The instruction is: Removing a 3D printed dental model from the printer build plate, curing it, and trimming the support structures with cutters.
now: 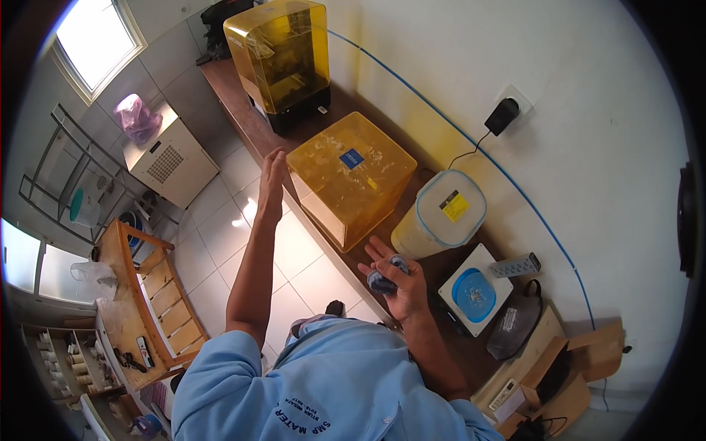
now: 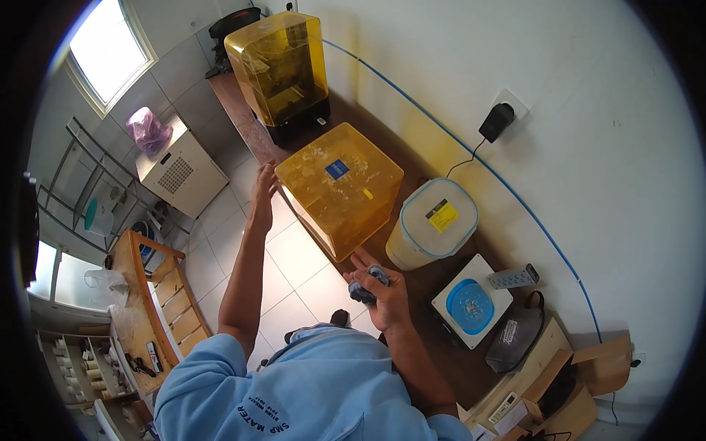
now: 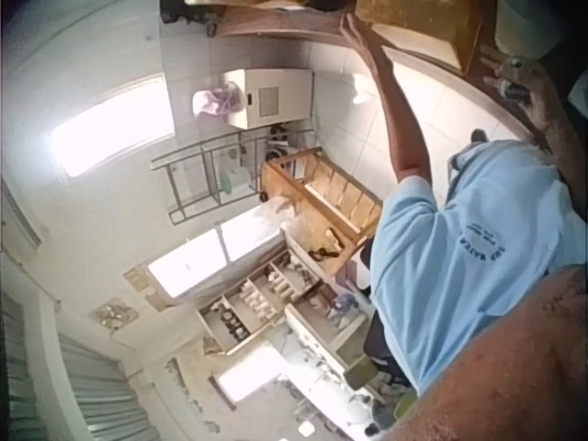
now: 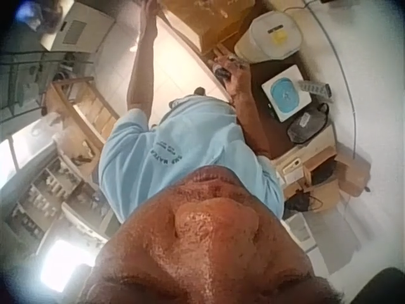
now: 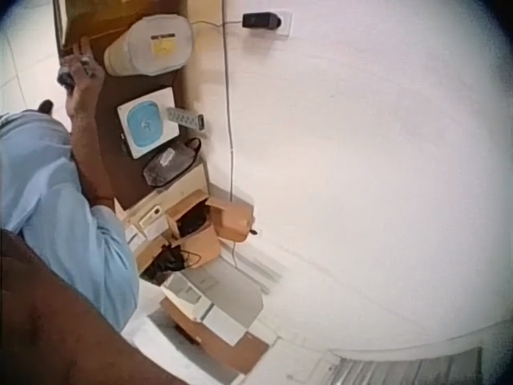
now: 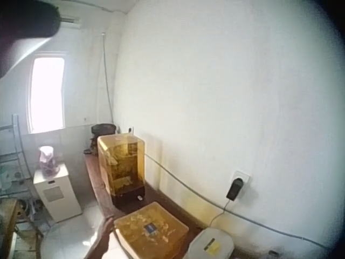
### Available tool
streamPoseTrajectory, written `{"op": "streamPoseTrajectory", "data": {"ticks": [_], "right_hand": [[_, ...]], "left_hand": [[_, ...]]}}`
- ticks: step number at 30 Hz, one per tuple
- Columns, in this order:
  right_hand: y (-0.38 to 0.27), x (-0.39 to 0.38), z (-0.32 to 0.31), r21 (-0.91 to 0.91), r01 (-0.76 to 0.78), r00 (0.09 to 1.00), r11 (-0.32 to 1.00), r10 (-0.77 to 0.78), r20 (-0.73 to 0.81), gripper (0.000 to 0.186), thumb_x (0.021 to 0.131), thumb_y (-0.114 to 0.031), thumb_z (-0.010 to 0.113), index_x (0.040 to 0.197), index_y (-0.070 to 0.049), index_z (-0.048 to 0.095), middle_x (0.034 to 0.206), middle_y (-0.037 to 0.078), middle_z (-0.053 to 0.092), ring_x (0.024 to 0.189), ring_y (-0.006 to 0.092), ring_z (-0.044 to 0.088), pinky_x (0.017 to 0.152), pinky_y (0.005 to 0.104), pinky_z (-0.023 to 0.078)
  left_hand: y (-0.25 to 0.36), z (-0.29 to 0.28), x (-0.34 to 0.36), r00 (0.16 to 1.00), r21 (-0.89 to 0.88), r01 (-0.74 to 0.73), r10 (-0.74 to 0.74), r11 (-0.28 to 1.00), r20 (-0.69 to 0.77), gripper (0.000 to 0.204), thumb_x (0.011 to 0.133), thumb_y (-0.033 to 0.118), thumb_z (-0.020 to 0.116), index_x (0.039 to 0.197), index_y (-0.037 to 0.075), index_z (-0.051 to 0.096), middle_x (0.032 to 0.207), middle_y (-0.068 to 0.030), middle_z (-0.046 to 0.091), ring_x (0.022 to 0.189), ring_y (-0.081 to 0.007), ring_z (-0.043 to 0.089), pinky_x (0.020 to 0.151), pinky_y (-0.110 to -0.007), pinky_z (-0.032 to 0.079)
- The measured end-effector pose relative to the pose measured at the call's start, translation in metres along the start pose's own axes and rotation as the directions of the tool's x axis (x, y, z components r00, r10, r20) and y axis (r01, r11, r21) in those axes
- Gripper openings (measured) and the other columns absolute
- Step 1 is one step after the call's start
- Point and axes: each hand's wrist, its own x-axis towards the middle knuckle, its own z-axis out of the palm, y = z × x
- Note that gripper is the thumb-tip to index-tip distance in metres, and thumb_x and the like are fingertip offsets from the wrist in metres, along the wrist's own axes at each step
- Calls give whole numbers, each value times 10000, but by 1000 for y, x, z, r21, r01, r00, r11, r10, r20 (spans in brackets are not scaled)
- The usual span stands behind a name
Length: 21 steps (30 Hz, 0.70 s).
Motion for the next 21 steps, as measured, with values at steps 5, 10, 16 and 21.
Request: {"op": "streamPoseTrajectory", "data": {"ticks": [5, 10, 16, 21], "right_hand": [[-1, 30, 24, 51, 67, 993, 996, -61, -100, 120, 858, 22, 750, 961, 83, 749, 1307, 286, 640, 1482, 295, 374, 933, 339, 560], [4, 42, 34, -151, 139, 989, 979, -146, -37, 69, 848, -1, 772, 895, 50, 766, 1064, 194, 717, 1216, 213, 574, 1049, 351, 462], [-9, 34, 68, -387, 291, 956, 875, -283, 80, 109, 817, -60, 821, 819, 30, 758, 841, 89, 729, 860, 125, 664, 1198, 377, 293], [-81, 6, 118, -365, 538, 816, 760, -361, 452, 170, 784, 33, 821, 943, 55, 766, 1522, 354, 410, 1522, 384, 268, 1151, 568, 383]], "left_hand": [[18, 28, -7, 993, -66, 25, -16, 998, 120, 677, 1008, 521, 546, 1437, -1, 497, 1372, -198, 567, 1347, -298, 477, 1135, -415, 345], [9, 24, -2, 978, -188, 50, -9, 981, 210, 564, 999, 419, 624, 1366, -7, 584, 1227, -140, 667, 1203, -230, 575, 1069, -359, 402], [29, 10, 5, 996, -284, -71, 85, 956, 38, 476, 997, 347, 659, 1291, -26, 629, 1183, -107, 683, 1143, -181, 591, 1031, -328, 429], [139, -31, 8, 918, -188, -391, 368, 901, -147, 362, 1056, 205, 554, 1336, -22, 596, 1349, -138, 605, 1270, -238, 581, 1042, -390, 486]]}}
